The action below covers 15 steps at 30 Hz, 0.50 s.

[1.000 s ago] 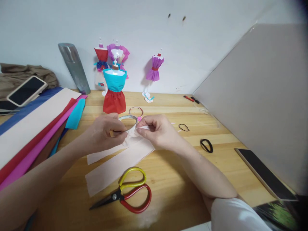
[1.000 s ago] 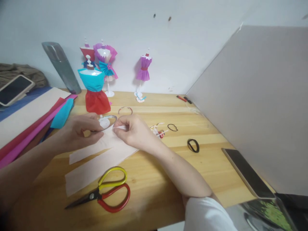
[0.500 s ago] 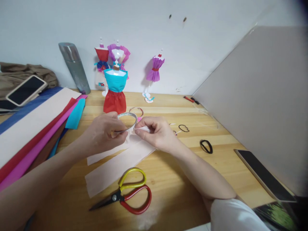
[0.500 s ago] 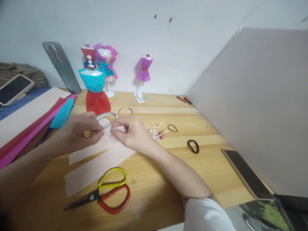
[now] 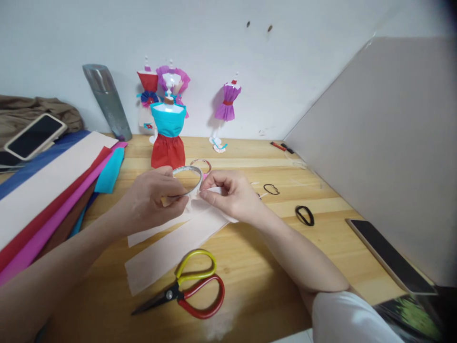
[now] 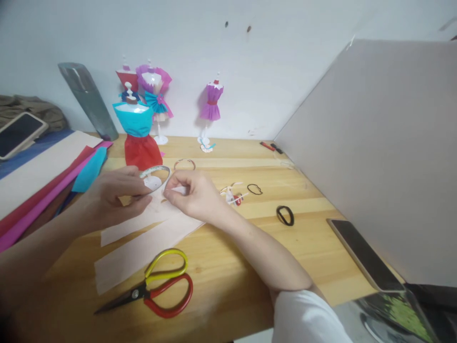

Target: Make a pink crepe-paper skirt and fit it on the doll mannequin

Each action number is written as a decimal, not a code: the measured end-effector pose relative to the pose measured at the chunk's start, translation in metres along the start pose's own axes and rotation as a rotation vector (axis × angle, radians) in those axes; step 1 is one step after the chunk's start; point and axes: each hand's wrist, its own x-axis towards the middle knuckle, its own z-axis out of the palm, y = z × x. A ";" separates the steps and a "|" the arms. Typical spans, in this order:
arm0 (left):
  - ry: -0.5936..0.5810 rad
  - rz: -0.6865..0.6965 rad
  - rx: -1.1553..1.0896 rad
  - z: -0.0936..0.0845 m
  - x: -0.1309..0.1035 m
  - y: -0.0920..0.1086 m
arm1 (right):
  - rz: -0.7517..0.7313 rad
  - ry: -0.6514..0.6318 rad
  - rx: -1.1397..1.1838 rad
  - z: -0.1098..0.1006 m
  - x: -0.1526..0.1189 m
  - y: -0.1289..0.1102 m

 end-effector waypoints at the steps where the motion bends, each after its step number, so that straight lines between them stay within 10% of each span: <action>1: 0.000 0.010 -0.003 0.000 0.000 0.000 | 0.001 0.006 -0.012 0.000 0.000 0.000; 15: 0.000 0.060 -0.001 0.000 0.001 0.002 | -0.024 0.084 -0.108 0.001 -0.001 0.001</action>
